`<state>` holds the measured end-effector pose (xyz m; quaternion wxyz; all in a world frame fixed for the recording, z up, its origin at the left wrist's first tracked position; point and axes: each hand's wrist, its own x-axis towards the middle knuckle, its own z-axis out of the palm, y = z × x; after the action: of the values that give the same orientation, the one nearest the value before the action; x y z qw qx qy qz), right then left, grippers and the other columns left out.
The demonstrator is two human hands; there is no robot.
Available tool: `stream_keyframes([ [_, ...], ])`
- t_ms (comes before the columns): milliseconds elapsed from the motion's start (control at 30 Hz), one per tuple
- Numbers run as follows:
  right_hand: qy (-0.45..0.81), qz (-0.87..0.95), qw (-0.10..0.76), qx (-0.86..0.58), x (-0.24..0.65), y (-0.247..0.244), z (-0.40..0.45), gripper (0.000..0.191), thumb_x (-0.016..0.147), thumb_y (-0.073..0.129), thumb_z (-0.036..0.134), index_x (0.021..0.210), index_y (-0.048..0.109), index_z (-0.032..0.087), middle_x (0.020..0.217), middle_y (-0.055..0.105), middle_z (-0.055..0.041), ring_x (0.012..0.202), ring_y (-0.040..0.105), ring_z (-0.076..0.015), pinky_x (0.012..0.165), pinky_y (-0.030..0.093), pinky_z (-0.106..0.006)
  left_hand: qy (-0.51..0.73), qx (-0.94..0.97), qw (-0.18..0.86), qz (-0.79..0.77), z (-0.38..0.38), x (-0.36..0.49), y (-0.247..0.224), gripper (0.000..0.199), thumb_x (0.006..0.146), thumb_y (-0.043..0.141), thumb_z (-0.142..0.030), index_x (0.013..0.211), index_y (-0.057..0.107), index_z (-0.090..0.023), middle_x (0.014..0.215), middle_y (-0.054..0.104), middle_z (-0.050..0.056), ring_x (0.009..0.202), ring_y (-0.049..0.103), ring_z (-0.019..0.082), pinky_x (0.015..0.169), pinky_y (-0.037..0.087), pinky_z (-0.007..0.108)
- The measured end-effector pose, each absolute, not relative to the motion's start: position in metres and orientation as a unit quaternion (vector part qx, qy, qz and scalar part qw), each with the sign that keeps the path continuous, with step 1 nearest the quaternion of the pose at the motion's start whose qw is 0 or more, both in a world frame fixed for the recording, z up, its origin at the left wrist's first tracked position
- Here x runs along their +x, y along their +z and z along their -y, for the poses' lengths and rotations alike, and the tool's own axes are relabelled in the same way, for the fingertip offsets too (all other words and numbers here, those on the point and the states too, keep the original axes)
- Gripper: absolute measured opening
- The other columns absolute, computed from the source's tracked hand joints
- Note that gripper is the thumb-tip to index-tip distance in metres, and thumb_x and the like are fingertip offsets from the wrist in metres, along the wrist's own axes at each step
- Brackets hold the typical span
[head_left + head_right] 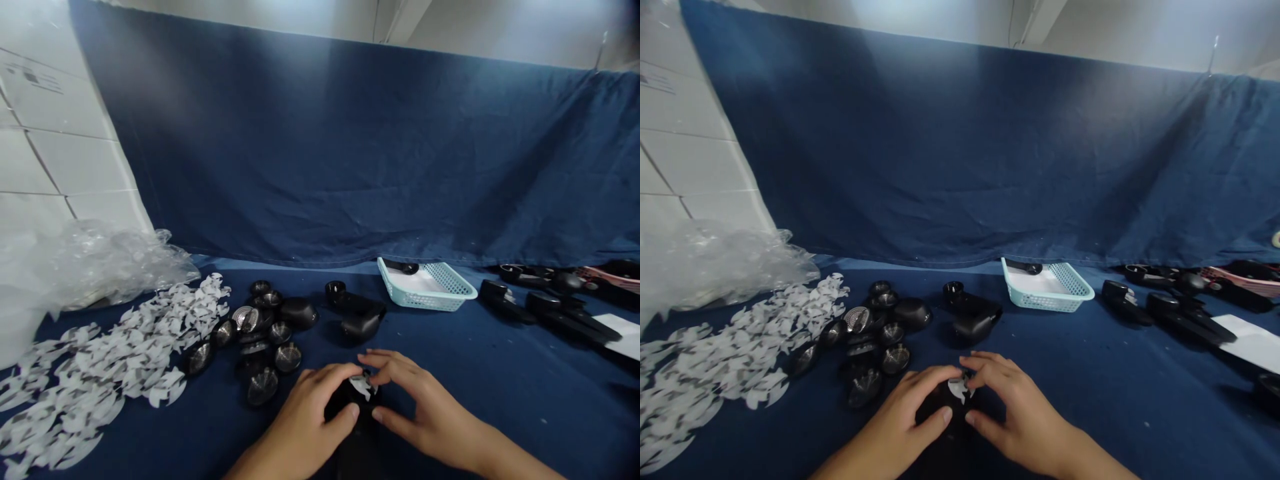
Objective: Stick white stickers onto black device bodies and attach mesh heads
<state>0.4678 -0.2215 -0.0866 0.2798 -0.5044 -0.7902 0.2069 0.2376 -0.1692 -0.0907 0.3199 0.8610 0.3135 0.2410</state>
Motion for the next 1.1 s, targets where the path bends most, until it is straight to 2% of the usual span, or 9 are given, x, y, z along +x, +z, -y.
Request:
stream_keyframes([
  [167, 0.189, 0.806, 0.265, -0.494, 0.470, -0.085, 0.220, 0.017, 0.089, 0.066, 0.029, 0.103, 0.058, 0.024, 0.139, 0.059, -0.0054, 0.139, 0.042, -0.0230, 0.113, 0.039, -0.047, 0.237, 0.866, 0.293, -0.329, 0.168, 0.236, -0.101, 0.056, 0.091, 0.053, -0.024, 0.144, 0.039, -0.032, 0.140, 0.057, 0.003, 0.123, 0.056, 0.025, 0.107, 0.044, 0.042],
  [300, 0.180, 0.817, 0.243, -0.490, 0.470, -0.084, 0.220, 0.018, 0.091, 0.064, 0.029, 0.107, 0.058, 0.026, 0.139, 0.059, -0.0049, 0.137, 0.044, -0.0234, 0.111, 0.039, -0.050, 0.235, 0.872, 0.285, -0.322, 0.169, 0.235, -0.106, 0.057, 0.094, 0.050, -0.026, 0.147, 0.031, -0.033, 0.143, 0.054, 0.003, 0.127, 0.053, 0.025, 0.110, 0.041, 0.045],
  [400, 0.178, 0.820, 0.239, -0.489, 0.470, -0.084, 0.219, 0.023, 0.092, 0.063, 0.029, 0.114, 0.057, 0.028, 0.138, 0.059, -0.0043, 0.135, 0.046, -0.0232, 0.111, 0.039, -0.052, 0.230, 0.877, 0.284, -0.312, 0.171, 0.235, -0.104, 0.051, 0.096, 0.047, -0.025, 0.143, 0.032, -0.035, 0.138, 0.057, 0.002, 0.124, 0.055, 0.024, 0.111, 0.040, 0.047],
  [500, 0.176, 0.824, 0.238, -0.483, 0.470, -0.084, 0.219, 0.030, 0.094, 0.061, 0.030, 0.123, 0.056, 0.031, 0.138, 0.059, -0.0040, 0.134, 0.048, -0.0220, 0.110, 0.040, -0.051, 0.229, 0.880, 0.279, -0.308, 0.174, 0.235, -0.099, 0.044, 0.096, 0.046, -0.023, 0.138, 0.038, -0.037, 0.133, 0.060, 0.000, 0.119, 0.058, 0.022, 0.106, 0.044, 0.043],
  [667, 0.155, 0.833, 0.234, -0.477, 0.469, -0.082, 0.220, 0.029, 0.094, 0.061, 0.032, 0.123, 0.057, 0.032, 0.135, 0.060, -0.0039, 0.129, 0.052, -0.0216, 0.108, 0.042, -0.050, 0.222, 0.876, 0.294, -0.311, 0.175, 0.236, -0.094, 0.035, 0.095, 0.048, -0.023, 0.128, 0.045, -0.035, 0.127, 0.063, -0.002, 0.116, 0.059, 0.022, 0.105, 0.044, 0.043],
  [900, 0.119, 0.840, 0.195, -0.492, 0.470, -0.083, 0.222, 0.033, 0.096, 0.057, 0.032, 0.129, 0.053, 0.035, 0.135, 0.060, -0.0019, 0.124, 0.055, -0.0214, 0.105, 0.042, -0.054, 0.219, 0.863, 0.313, -0.330, 0.173, 0.238, -0.093, 0.036, 0.094, 0.050, -0.024, 0.128, 0.046, -0.033, 0.125, 0.064, 0.000, 0.114, 0.059, 0.023, 0.107, 0.042, 0.044],
  [1100, 0.065, 0.852, 0.179, -0.487, 0.468, -0.086, 0.223, 0.033, 0.098, 0.053, 0.028, 0.131, 0.051, 0.033, 0.137, 0.060, -0.0026, 0.121, 0.058, -0.0234, 0.101, 0.046, -0.053, 0.219, 0.855, 0.321, -0.343, 0.171, 0.238, -0.093, 0.038, 0.093, 0.052, -0.025, 0.130, 0.047, -0.033, 0.125, 0.065, -0.001, 0.114, 0.060, 0.023, 0.099, 0.047, 0.038],
])
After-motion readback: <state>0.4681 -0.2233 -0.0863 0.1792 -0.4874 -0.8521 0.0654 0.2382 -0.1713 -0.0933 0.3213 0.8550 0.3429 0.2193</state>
